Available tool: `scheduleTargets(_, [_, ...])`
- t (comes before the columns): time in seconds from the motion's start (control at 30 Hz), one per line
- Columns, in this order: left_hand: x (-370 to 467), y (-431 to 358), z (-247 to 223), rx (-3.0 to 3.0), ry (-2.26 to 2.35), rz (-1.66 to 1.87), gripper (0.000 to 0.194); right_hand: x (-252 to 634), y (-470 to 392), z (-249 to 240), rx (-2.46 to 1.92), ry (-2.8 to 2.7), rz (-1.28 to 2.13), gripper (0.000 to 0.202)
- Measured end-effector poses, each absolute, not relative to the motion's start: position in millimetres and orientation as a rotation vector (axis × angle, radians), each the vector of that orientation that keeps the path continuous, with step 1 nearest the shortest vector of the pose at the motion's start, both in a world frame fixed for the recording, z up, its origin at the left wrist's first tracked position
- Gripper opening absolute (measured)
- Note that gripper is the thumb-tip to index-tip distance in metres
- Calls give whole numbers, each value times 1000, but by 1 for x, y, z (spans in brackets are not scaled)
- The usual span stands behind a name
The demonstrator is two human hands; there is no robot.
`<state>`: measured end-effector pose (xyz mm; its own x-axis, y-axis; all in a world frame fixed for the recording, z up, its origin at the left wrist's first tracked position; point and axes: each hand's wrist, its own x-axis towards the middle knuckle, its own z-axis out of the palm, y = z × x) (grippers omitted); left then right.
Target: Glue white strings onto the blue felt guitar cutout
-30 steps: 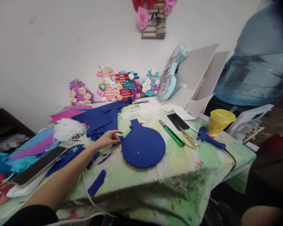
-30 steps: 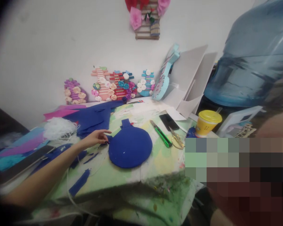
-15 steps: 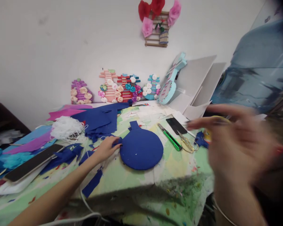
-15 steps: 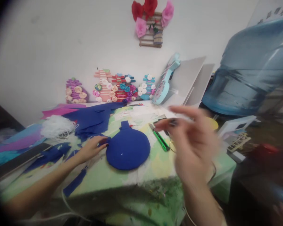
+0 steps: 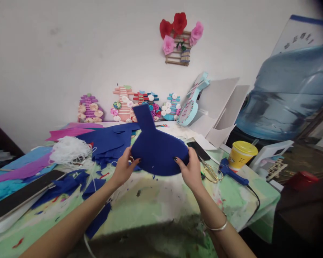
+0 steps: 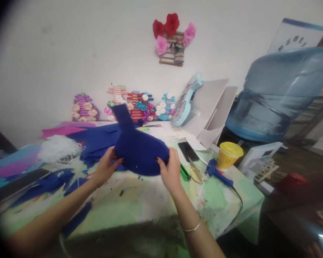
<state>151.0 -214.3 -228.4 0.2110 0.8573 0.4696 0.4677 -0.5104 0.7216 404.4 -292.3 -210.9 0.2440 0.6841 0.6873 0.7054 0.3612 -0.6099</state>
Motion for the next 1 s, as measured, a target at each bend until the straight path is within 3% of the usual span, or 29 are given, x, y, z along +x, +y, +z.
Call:
scheduleTargets(0.07, [157,-210,-212,2207,1285,1393,52,404,-294,-190,-1340,-1441,-88,21])
scheduleTargets(0.23, [193,-222,-190,2652,1243,1854,78,398,-289,-163,-1406,-1197,-203,25])
scheduleTargets(0.3, [208,-227,-194,3044,983,1661,78,396,-287,-163,-1359,-1203,-92,27])
scheduleTargets(0.37, [214,-223,-203,3275,895,1220,76,401,-286,-168,-1307,-1188,32,29])
scheduleTargets(0.53, [184,-191,-241,2900,1640,499,69,447,-296,-176,-1449,-963,-152,35])
scheduleTargets(0.63, [173,-197,-253,2650,1748,278,66,476,-295,-179,-1525,-880,-227,37])
scheduleTargets(0.8, [211,-253,-258,2919,659,92,73,479,-261,-200,-1298,-755,0,42])
scheduleTargets(0.87, [222,-264,-261,2902,459,-16,71,472,-243,-209,-1206,-707,97,41])
scheduleTargets(1.0, [193,-244,-267,2829,934,-49,63,470,-213,-219,-1159,-659,143,41])
